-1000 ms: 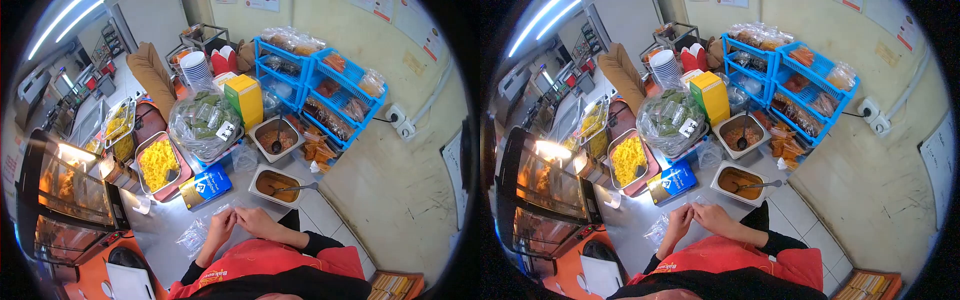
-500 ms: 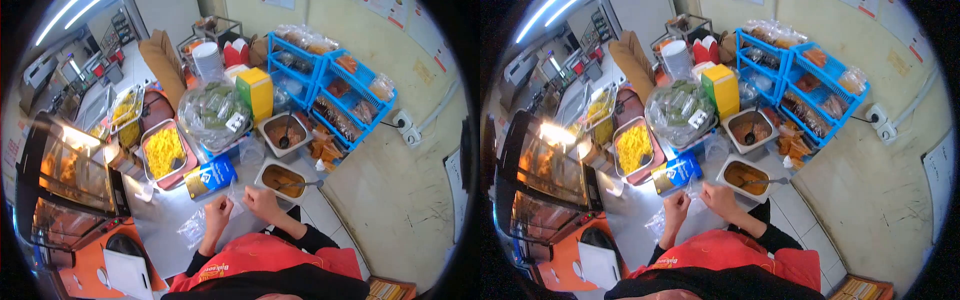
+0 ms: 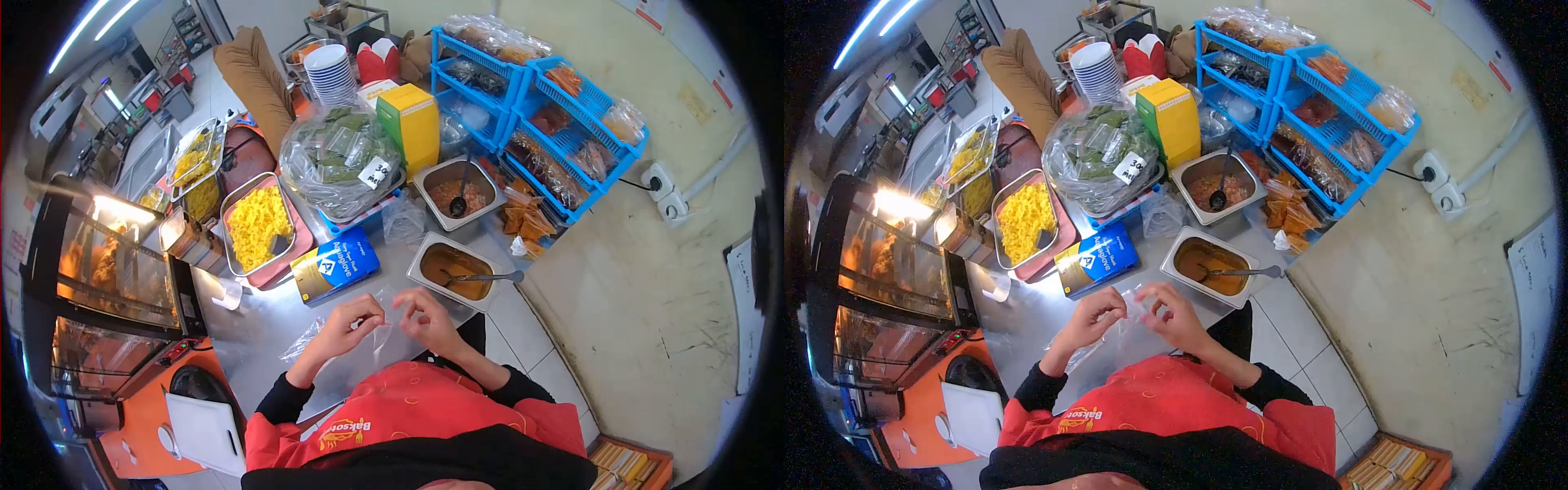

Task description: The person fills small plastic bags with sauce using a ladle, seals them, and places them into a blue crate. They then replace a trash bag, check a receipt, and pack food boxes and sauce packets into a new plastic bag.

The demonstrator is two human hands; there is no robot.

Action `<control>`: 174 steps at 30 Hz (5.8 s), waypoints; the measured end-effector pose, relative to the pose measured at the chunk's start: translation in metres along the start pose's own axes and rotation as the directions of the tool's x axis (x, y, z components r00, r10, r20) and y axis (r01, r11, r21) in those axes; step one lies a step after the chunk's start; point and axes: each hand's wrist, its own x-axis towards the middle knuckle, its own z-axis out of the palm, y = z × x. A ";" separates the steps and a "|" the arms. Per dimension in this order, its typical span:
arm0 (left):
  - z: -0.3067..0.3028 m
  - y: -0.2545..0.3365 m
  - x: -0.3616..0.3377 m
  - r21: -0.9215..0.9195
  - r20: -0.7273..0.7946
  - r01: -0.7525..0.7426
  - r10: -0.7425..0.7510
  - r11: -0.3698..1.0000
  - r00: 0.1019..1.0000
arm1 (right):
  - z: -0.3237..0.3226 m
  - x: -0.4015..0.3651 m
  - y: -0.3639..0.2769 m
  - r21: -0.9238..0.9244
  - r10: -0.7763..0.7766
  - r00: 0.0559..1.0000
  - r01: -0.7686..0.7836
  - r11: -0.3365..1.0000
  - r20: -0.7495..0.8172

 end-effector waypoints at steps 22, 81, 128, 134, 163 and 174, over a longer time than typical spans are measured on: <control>0.045 -0.066 0.023 -0.398 0.640 0.598 -0.256 0.696 0.725 | -0.097 -0.082 0.031 0.526 0.489 0.706 -0.192 0.829 -0.512; 0.086 -0.028 0.118 0.633 -0.374 -0.010 0.317 0.774 0.871 | -0.114 -0.034 -0.053 0.201 -0.023 0.640 0.275 0.940 -0.768; 0.082 -0.030 0.118 0.467 -0.438 0.014 0.217 0.884 0.872 | -0.107 -0.033 -0.047 -0.116 -0.317 0.699 0.319 0.940 -0.641; 0.078 -0.043 0.113 0.533 -0.451 0.074 0.209 0.843 0.868 | -0.105 -0.035 -0.018 0.270 0.123 0.476 0.254 0.929 -0.871; 0.046 -0.019 0.070 -0.249 -0.031 0.022 -0.031 0.968 0.999 | -0.080 -0.004 -0.024 -0.300 0.056 0.985 -0.103 0.949 -0.161; 0.078 -0.020 0.035 -0.126 0.109 0.159 -0.146 0.979 0.983 | -0.055 -0.050 -0.006 -0.246 0.311 0.940 -0.338 0.908 -0.144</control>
